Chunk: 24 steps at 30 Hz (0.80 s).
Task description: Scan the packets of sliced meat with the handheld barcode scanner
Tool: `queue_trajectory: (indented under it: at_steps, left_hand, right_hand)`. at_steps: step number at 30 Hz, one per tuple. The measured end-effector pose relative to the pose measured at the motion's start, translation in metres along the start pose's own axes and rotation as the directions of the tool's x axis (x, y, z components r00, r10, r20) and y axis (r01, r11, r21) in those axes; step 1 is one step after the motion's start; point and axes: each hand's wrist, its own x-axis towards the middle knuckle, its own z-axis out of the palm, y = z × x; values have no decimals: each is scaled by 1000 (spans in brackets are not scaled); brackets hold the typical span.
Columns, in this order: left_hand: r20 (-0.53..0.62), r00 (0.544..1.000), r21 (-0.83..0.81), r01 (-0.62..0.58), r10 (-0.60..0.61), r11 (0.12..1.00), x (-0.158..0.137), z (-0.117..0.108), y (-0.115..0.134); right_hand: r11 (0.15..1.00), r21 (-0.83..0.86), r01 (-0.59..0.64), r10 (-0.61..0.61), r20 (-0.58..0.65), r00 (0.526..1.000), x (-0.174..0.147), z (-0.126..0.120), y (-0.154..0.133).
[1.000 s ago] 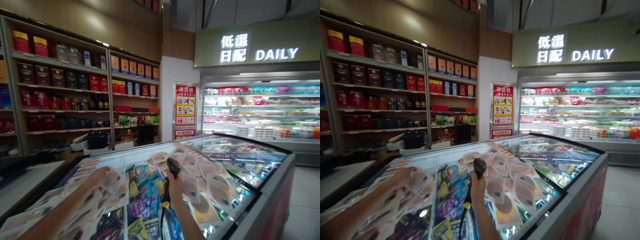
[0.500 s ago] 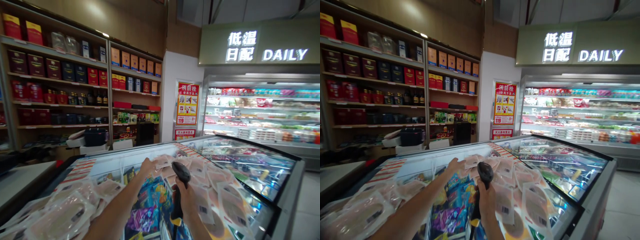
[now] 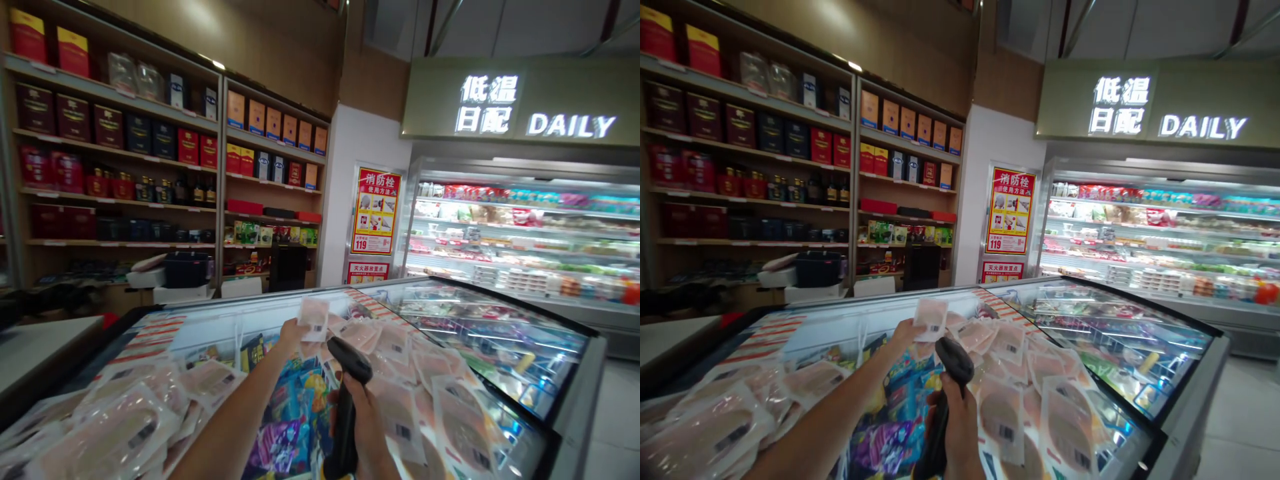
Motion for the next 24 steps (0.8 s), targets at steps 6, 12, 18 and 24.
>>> queue_trajectory:
  at_steps: [6, 12, 18, 24]
  left_hand:
    - [-15, 1000, -167, 21, -24, 986, -18, -40, -10]
    - [-18, 998, -211, 63, -68, 975, -38, -54, -12]
    - [-25, 995, -148, 87, -92, 985, -51, -67, -12]
    - [-92, 988, 34, 124, -120, 992, -51, -112, -25]
  right_hand:
    - [999, -21, -24, 25, 80, 996, -18, 2, -1]
    - [997, -60, -50, 60, 178, 982, -30, 5, -1]
    - [996, -93, -4, 20, 181, 983, -32, 12, -2]
    - [989, -114, 97, -88, 87, 992, -11, 4, -18]
